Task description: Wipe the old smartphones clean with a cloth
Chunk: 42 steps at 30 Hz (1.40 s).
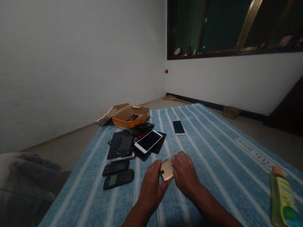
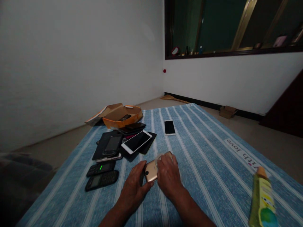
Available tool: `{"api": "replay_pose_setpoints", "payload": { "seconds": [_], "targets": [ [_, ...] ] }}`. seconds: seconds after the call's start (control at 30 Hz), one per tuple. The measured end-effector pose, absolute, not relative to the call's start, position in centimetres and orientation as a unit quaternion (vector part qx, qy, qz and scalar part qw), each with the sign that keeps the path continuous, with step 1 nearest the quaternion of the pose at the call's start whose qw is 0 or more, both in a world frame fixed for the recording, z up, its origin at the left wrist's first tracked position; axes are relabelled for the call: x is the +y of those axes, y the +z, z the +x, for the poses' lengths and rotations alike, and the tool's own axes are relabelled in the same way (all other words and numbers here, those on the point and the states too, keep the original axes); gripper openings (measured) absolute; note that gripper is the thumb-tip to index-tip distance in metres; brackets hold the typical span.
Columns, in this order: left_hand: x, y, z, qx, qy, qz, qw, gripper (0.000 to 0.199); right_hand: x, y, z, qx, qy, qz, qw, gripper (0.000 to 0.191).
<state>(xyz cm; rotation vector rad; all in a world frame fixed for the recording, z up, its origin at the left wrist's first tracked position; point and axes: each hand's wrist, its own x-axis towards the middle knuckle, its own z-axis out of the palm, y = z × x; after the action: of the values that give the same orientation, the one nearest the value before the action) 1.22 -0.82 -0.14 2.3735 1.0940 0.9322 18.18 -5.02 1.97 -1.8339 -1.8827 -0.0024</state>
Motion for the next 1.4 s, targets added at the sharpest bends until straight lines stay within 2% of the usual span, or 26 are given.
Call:
{"api": "replay_pose_setpoints", "payload": {
  "seconds": [0.2,0.37,0.53,0.77,1.03,1.4],
  "targets": [
    [-0.7,-0.3,1.2,0.382,0.339,0.840,0.183,0.055,-6.7,1.0,16.9,-0.718,0.004,-0.642,0.271,0.034],
    [-0.7,-0.6,1.2,0.390,0.327,0.840,0.188,0.064,-6.6,1.4,19.8,-0.672,-0.016,-0.694,0.256,0.035],
    [-0.8,-0.5,1.2,0.386,0.333,0.841,0.179,0.063,-6.4,1.4,20.3,-0.644,-0.032,-0.723,0.249,0.037],
    [-0.7,-0.9,1.1,0.380,0.343,0.844,0.160,0.058,-6.7,0.4,17.8,-0.710,-0.027,-0.647,0.278,0.035],
    [-0.9,0.3,1.3,0.386,0.325,0.844,0.183,0.058,-6.1,1.8,20.7,-0.635,-0.023,-0.732,0.246,0.037],
    [-0.5,-1.0,1.0,0.384,0.333,0.845,0.167,0.055,-6.7,0.5,16.1,-0.728,-0.006,-0.623,0.288,0.034]
  ]
}}
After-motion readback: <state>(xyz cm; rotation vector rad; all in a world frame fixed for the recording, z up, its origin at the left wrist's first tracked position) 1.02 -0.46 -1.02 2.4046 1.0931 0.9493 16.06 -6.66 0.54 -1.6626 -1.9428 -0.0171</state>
